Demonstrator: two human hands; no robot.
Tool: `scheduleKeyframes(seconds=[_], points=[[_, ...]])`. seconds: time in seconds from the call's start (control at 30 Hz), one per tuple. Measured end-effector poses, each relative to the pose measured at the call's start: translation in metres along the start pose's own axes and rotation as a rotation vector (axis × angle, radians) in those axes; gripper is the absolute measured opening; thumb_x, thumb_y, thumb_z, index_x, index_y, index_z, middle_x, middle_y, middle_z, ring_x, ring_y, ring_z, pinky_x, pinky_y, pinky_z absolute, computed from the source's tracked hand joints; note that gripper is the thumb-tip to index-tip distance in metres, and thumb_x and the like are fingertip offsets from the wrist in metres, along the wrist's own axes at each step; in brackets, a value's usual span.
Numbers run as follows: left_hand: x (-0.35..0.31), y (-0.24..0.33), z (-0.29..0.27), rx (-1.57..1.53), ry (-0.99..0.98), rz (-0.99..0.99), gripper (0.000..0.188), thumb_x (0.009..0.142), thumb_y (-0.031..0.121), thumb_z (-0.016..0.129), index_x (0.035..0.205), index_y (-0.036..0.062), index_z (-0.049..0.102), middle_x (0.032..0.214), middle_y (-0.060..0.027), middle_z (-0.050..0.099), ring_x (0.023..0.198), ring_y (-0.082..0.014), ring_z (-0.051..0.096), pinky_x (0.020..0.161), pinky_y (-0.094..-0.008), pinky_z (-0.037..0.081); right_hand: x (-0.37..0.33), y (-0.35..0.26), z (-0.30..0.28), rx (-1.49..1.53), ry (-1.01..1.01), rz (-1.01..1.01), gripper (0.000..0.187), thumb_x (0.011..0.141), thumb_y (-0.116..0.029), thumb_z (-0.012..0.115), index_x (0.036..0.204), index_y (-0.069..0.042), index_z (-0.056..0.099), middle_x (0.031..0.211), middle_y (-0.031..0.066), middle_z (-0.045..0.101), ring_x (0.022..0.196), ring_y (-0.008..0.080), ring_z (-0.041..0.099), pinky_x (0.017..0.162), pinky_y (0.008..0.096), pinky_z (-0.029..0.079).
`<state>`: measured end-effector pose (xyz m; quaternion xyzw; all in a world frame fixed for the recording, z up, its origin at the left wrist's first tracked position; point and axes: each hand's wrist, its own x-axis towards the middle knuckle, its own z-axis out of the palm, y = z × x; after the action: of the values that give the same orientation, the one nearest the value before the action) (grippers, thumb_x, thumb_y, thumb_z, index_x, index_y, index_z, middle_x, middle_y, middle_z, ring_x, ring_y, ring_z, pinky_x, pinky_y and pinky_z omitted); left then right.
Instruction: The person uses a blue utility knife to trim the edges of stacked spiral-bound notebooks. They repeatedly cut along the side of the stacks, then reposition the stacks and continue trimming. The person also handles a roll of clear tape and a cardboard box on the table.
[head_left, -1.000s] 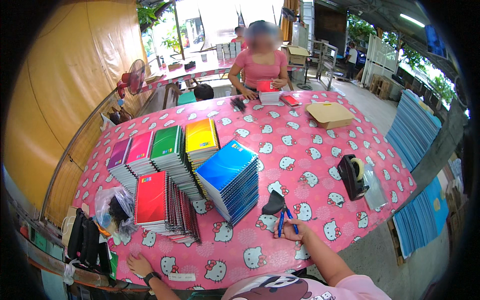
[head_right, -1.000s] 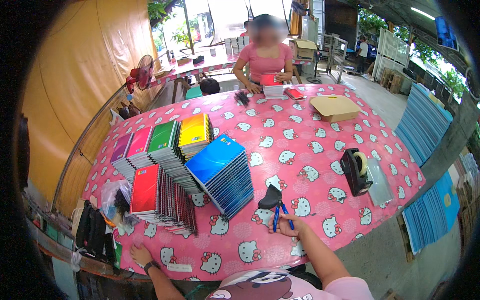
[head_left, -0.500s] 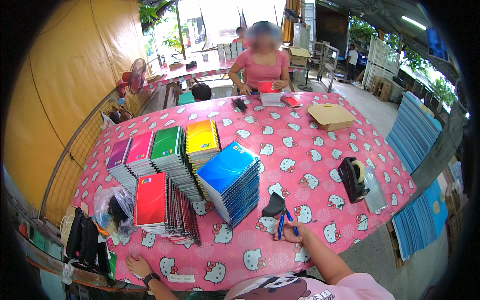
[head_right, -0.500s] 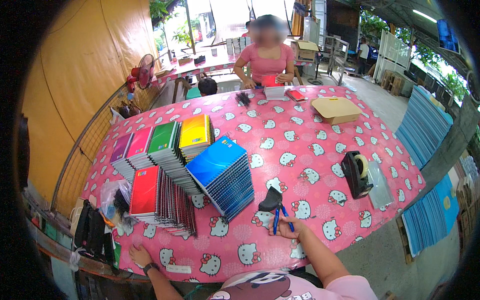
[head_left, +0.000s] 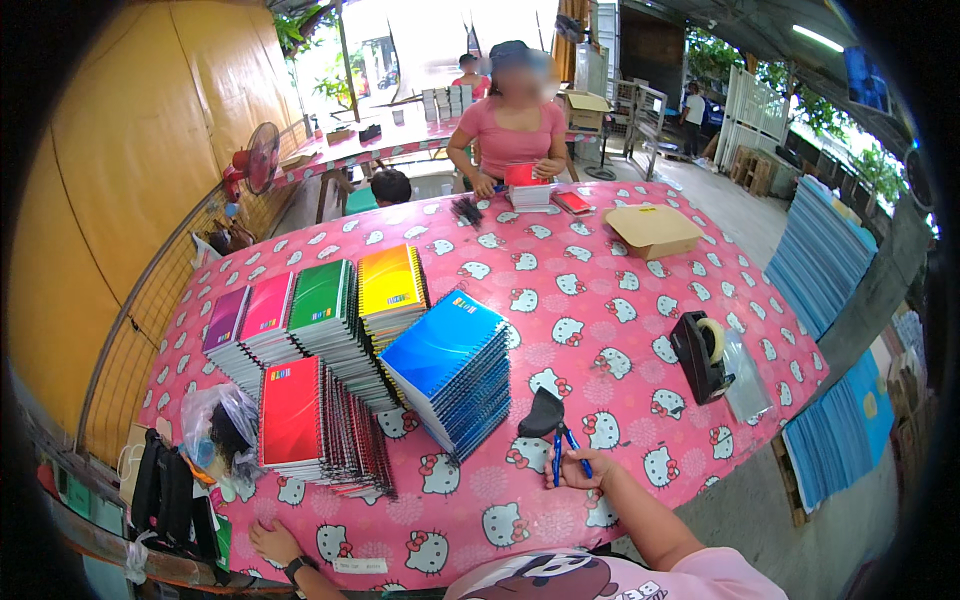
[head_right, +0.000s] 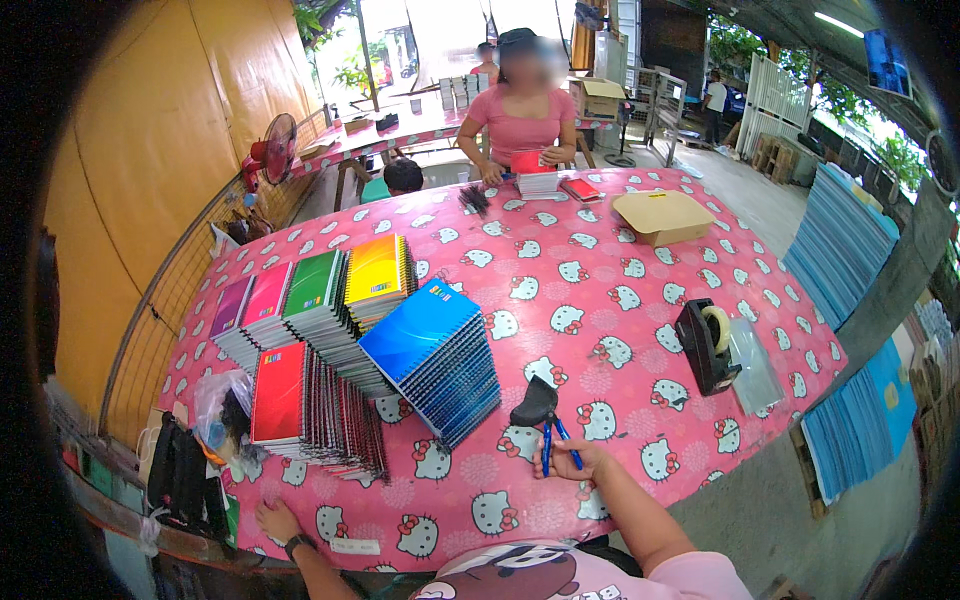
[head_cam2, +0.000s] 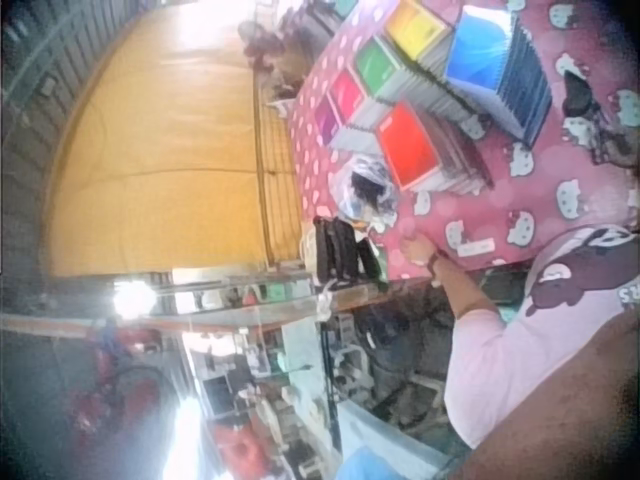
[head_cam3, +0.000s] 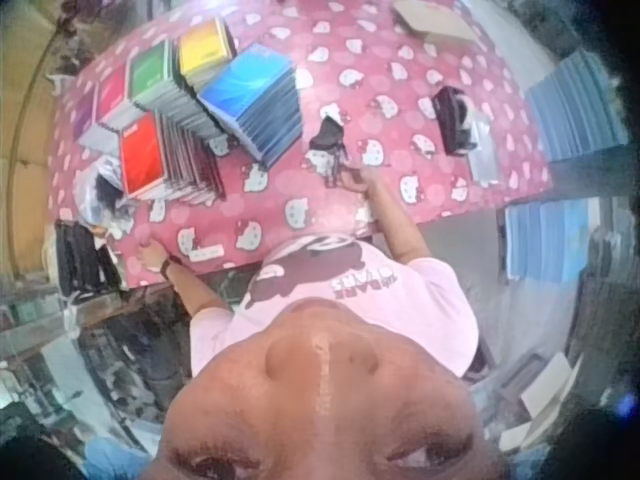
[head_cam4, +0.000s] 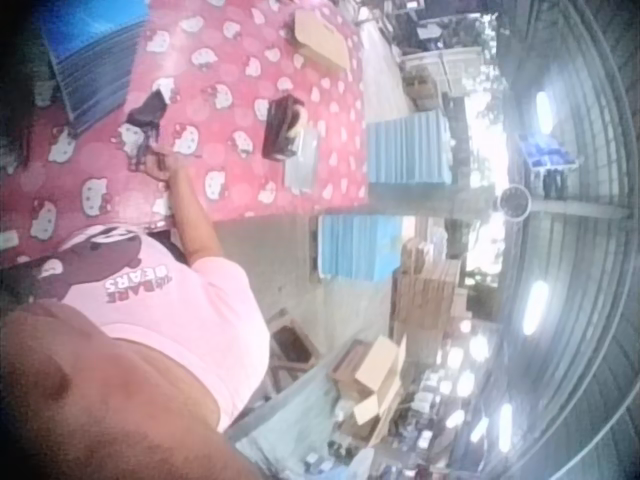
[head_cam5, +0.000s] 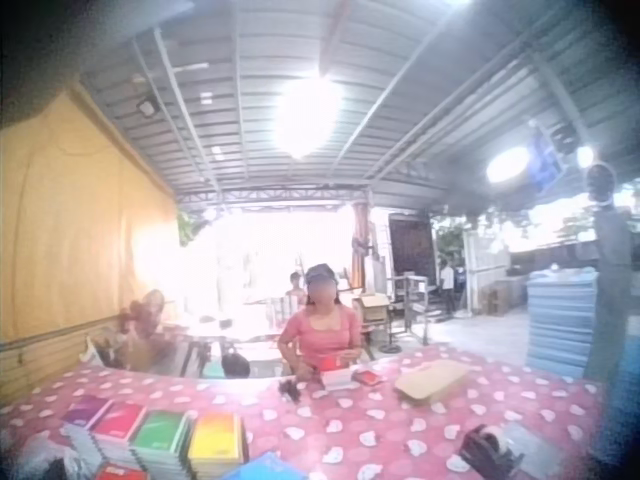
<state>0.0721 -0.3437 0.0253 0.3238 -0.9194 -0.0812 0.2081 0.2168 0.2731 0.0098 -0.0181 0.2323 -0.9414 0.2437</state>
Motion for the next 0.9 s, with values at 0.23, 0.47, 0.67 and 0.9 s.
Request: scheduleKeyframes(seconds=[0.23,0.47,0.67,0.9], points=[[0.001,-0.003,0.002,0.072,-0.026,-0.028,0.048,0.083,0.032,0.060,0.123,0.0073,0.050,0.129,-0.0125,0.049,0.120,-0.0315,0.044,0.099,-0.0470,0.035,-0.001,-0.003,0.005,0.008,-0.038,-0.013,0.049,0.088,-0.040,0.056,0.120,-0.004,0.049,0.112,0.0192,0.059,0.099,0.0282,0.060,0.089,0.0451,0.044],[0.000,-0.004,0.005,0.082,0.011,-0.006,0.046,0.085,0.032,0.057,0.123,0.0072,0.050,0.128,-0.0124,0.049,0.120,-0.0312,0.044,0.099,-0.0470,0.035,-0.003,-0.002,0.008,-0.044,-0.009,0.003,0.048,0.089,-0.040,0.056,0.119,-0.004,0.048,0.112,0.0201,0.059,0.098,0.0283,0.060,0.087,0.0447,0.045],[0.001,-0.006,0.009,0.073,0.032,0.008,0.046,0.085,0.032,0.056,0.122,0.0072,0.051,0.127,-0.0125,0.050,0.120,-0.0309,0.044,0.099,-0.0472,0.035,-0.002,0.000,0.001,-0.035,-0.008,0.008,0.049,0.083,-0.039,0.064,0.117,-0.006,0.049,0.111,0.0178,0.060,0.096,0.0267,0.061,0.088,0.0446,0.045],[0.001,-0.007,0.009,0.070,0.043,0.002,0.045,0.084,0.031,0.056,0.122,0.0075,0.051,0.126,-0.0124,0.051,0.119,-0.0308,0.044,0.099,-0.0469,0.035,-0.003,-0.001,0.009,-0.028,-0.015,-0.012,0.042,0.089,-0.035,0.057,0.119,-0.006,0.050,0.112,0.0186,0.059,0.098,0.0280,0.060,0.088,0.0452,0.045]])
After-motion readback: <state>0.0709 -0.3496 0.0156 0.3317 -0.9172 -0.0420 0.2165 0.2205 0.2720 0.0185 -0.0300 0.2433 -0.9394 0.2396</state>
